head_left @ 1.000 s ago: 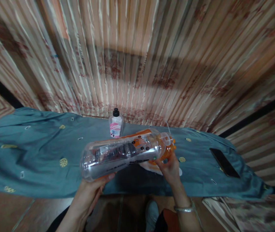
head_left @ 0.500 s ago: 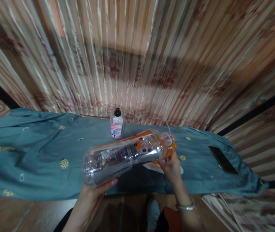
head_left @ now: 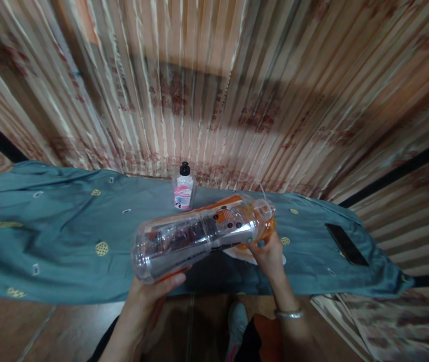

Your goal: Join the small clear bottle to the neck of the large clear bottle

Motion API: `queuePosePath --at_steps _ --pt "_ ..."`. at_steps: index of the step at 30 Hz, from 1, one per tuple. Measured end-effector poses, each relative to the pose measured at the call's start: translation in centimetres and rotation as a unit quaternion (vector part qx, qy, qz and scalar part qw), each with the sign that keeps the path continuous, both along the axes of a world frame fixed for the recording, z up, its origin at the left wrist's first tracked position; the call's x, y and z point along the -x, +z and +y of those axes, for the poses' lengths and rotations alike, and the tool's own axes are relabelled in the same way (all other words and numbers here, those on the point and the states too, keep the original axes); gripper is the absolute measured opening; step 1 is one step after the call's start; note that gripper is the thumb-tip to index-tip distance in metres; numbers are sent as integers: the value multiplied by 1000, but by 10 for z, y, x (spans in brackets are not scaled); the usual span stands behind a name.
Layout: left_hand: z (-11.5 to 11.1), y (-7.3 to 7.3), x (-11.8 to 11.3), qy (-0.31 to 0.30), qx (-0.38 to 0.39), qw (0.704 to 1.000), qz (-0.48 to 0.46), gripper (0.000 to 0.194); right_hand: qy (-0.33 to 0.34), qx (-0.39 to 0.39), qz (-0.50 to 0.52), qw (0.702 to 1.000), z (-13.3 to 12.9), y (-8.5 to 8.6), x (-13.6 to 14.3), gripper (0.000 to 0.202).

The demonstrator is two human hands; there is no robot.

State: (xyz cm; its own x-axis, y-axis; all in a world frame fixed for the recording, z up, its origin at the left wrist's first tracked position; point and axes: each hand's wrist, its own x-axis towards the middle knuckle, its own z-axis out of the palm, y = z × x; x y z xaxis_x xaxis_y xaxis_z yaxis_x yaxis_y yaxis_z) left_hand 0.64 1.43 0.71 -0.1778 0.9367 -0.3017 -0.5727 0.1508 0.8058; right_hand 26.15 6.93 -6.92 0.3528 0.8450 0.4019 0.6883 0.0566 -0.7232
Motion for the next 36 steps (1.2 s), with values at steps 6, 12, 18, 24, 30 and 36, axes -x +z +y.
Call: queuePosePath --at_steps 6,12,18,24,30,36 --pt "2 -2 -2 -15 -20 999 -20 82 -15 5 14 1000 1 2 1 54" --pt "3 -7 -1 -18 -13 1000 -5 76 -7 11 26 1000 2 1 0 62" --pt "7 -10 -1 -35 -47 998 -3 74 -3 23 44 999 1 4 0 55" --pt "7 -12 -2 -43 -42 998 -4 72 31 25 59 997 0 5 -2 56" --pt "8 -11 -2 -45 -48 998 -5 73 40 28 58 997 0 5 -3 63" --pt "7 -13 -2 -52 -50 997 -6 74 -11 18 48 999 2 2 1 75"
